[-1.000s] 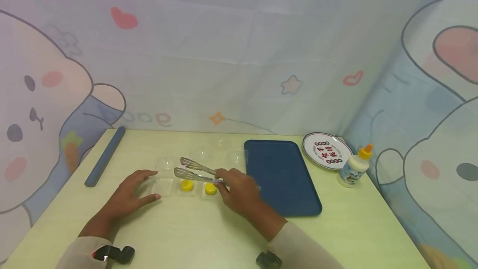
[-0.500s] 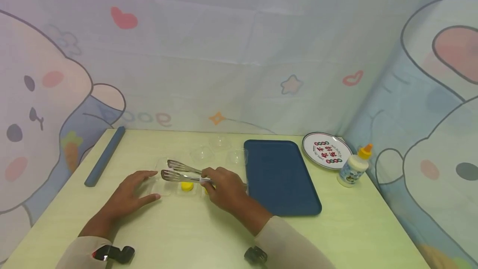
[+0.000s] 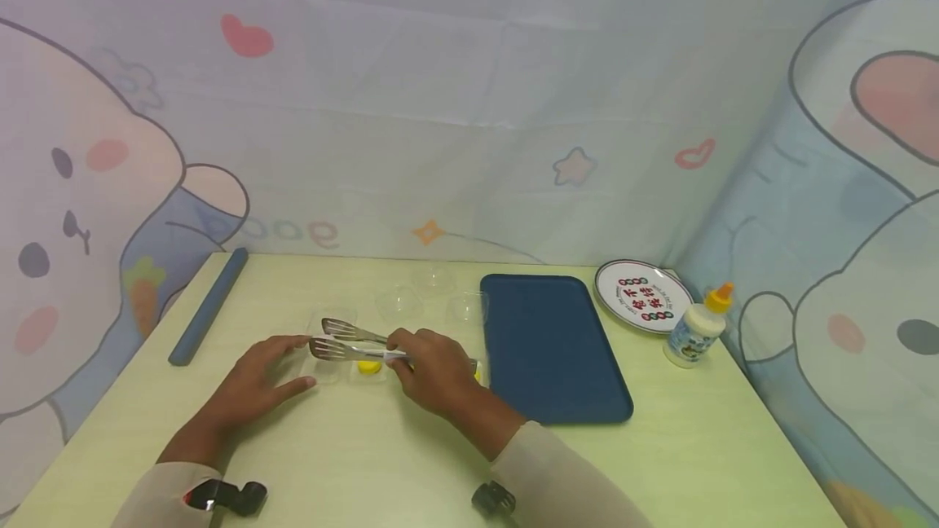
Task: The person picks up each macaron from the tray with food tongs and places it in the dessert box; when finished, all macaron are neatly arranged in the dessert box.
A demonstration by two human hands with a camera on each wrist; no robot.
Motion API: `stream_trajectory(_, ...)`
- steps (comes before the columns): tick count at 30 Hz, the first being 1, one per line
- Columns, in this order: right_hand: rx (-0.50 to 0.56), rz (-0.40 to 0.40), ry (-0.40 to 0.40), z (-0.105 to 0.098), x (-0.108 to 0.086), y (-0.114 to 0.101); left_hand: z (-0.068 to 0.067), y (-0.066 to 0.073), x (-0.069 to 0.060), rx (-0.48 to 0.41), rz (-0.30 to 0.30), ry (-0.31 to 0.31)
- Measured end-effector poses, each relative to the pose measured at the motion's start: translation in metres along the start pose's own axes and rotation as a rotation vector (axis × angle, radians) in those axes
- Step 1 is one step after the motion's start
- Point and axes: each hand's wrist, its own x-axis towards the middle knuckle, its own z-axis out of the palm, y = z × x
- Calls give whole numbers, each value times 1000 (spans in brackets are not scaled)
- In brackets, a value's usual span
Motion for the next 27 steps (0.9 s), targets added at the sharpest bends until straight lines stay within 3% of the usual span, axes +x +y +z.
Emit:
stream_trajectory(14,-12,-11,-33,2,6,-4,-1,-2,-1,-32,0,-3)
stream_trajectory(27,-121,-23,-118,6,16,-15,1,-4,-1,-17,6,4)
